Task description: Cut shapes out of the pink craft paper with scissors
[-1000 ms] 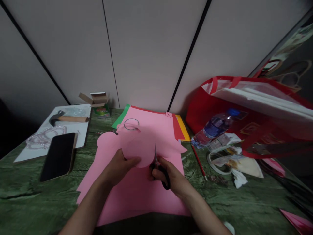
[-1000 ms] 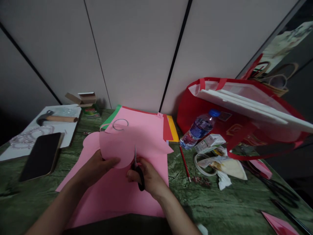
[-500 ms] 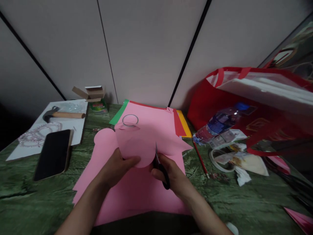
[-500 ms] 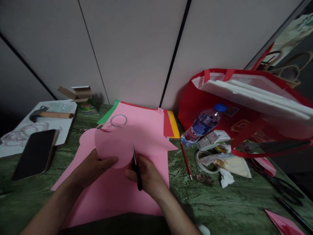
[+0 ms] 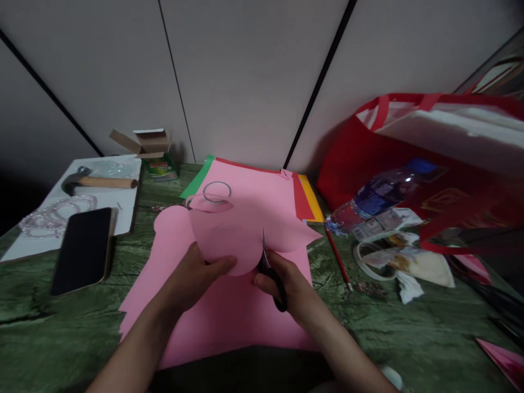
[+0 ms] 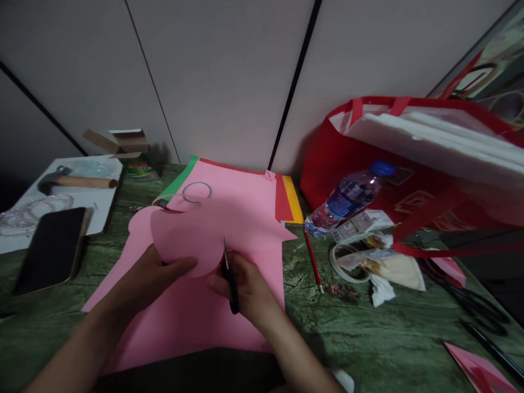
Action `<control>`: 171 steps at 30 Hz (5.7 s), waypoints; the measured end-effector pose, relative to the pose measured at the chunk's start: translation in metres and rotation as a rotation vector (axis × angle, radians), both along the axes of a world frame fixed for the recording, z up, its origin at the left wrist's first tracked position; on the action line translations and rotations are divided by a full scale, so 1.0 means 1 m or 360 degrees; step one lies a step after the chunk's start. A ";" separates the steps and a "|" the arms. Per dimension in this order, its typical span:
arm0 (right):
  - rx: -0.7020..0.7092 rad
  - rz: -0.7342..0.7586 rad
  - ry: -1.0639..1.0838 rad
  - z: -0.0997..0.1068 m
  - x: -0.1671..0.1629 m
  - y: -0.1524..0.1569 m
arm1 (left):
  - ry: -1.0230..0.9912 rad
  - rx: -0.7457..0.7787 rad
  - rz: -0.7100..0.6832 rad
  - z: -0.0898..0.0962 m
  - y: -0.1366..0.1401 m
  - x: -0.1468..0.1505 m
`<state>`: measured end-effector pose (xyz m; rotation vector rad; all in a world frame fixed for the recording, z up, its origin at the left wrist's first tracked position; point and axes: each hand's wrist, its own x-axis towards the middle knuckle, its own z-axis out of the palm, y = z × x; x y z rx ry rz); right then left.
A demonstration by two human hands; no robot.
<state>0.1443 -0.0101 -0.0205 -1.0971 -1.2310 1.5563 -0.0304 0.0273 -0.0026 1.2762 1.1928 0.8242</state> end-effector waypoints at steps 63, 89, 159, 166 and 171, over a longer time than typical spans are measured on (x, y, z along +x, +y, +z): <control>-0.0145 -0.0141 -0.0029 -0.004 -0.003 -0.002 | -0.0105 -0.0008 -0.0070 -0.003 0.002 -0.003; -0.0142 -0.0156 0.0053 -0.014 -0.002 -0.002 | -0.0232 -0.0125 0.0001 -0.006 0.001 -0.002; -0.0037 -0.0176 0.0028 -0.005 -0.006 -0.004 | -0.0132 0.0169 0.0168 -0.004 -0.001 0.003; 0.0018 -0.0162 0.0051 -0.005 -0.004 -0.003 | -0.0222 0.0135 0.0152 -0.004 -0.002 0.003; 0.0051 -0.0157 0.0018 -0.004 -0.004 -0.002 | -0.0157 0.0184 0.0189 -0.003 -0.001 0.004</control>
